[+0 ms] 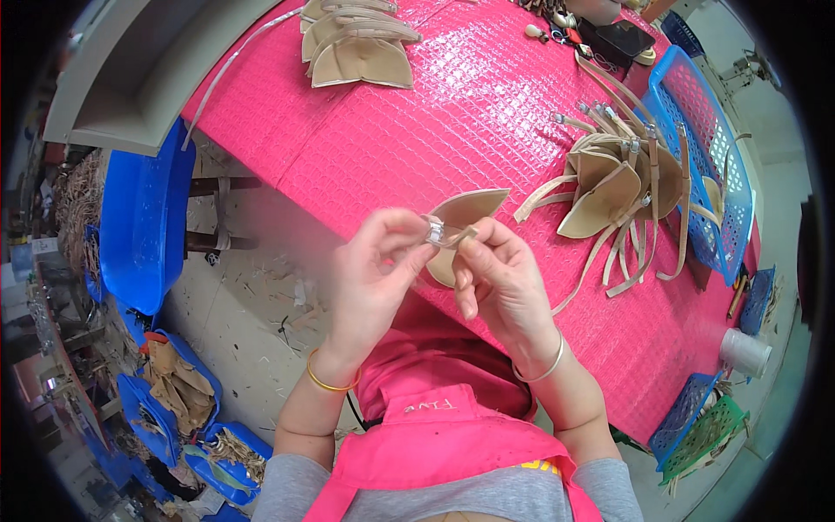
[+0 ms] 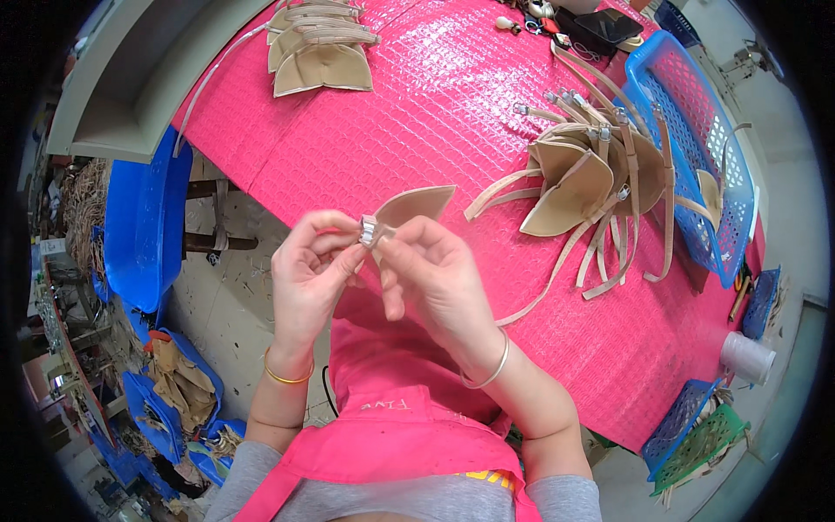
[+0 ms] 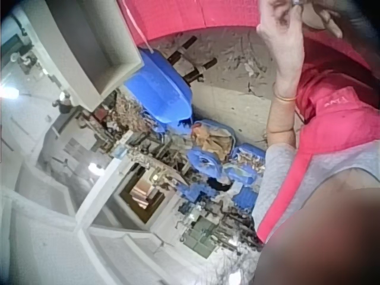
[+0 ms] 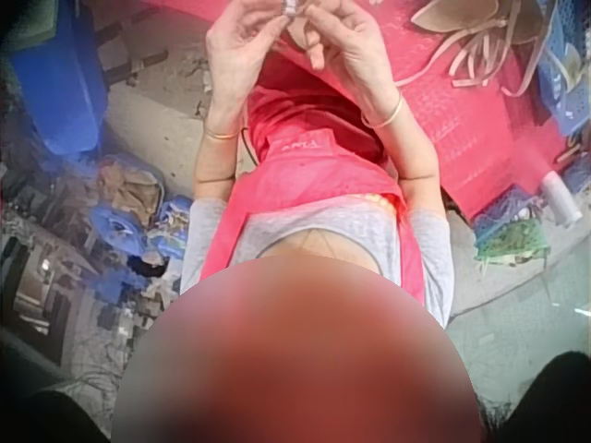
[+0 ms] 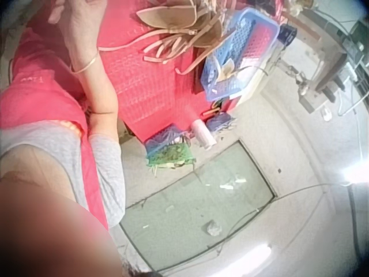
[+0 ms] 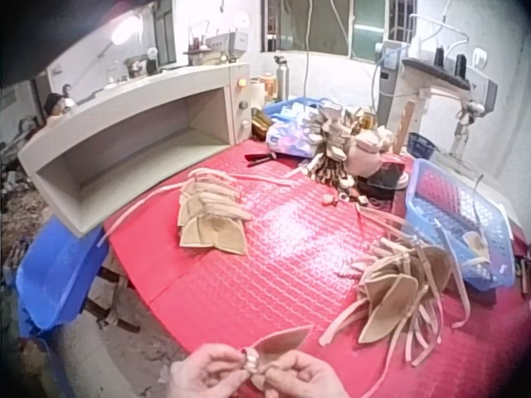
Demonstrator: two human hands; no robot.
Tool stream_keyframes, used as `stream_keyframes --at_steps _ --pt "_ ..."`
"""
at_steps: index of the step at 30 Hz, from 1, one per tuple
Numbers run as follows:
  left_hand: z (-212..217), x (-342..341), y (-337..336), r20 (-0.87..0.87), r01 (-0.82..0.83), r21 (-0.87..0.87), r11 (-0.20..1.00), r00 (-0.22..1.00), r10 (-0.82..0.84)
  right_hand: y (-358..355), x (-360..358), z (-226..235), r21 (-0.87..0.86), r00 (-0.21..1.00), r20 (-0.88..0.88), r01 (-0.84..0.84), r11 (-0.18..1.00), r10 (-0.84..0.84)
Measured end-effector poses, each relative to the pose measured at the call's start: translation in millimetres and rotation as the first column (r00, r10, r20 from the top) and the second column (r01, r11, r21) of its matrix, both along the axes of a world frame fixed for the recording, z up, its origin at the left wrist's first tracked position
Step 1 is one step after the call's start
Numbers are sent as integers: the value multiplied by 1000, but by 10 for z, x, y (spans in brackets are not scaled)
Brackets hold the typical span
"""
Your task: Assembling buckles and straps onto shoe components by hand.
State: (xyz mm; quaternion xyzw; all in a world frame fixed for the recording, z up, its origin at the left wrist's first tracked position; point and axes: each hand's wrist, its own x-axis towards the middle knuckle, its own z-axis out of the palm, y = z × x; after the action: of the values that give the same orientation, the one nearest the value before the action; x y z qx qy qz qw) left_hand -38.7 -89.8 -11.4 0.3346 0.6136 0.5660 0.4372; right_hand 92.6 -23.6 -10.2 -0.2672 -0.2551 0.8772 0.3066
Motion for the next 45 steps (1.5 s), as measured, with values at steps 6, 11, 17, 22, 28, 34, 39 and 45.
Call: stream_keyframes --at_steps 6,11,17,22,28,34,39,45 --pt "-54 -20 64 -245 159 2 987 957 -153 -58 -8 -58 -180 999 -44 -28 983 20" --pt "-172 56 70 -417 142 108 984 905 -84 -121 56 -94 -217 997 52 58 974 -48" --pt "-204 125 11 -590 86 239 967 804 74 -38 97 -185 -186 987 77 -122 975 138" --pt "-175 91 50 -656 109 350 930 737 160 -32 107 -212 -199 987 36 -144 969 154" --pt "-111 -5 51 -710 234 376 896 694 117 17 -20 -93 94 988 148 25 995 -39" --pt "-14 -170 125 -644 372 281 885 756 -114 364 -139 -93 226 984 163 -108 968 72" --pt "153 -706 821 -881 136 261 956 438 179 990 -839 -107 133 976 -2 215 967 -217" --pt "-75 -367 785 -970 208 243 947 57 236 1041 -257 -14 897 825 306 -82 435 -474"
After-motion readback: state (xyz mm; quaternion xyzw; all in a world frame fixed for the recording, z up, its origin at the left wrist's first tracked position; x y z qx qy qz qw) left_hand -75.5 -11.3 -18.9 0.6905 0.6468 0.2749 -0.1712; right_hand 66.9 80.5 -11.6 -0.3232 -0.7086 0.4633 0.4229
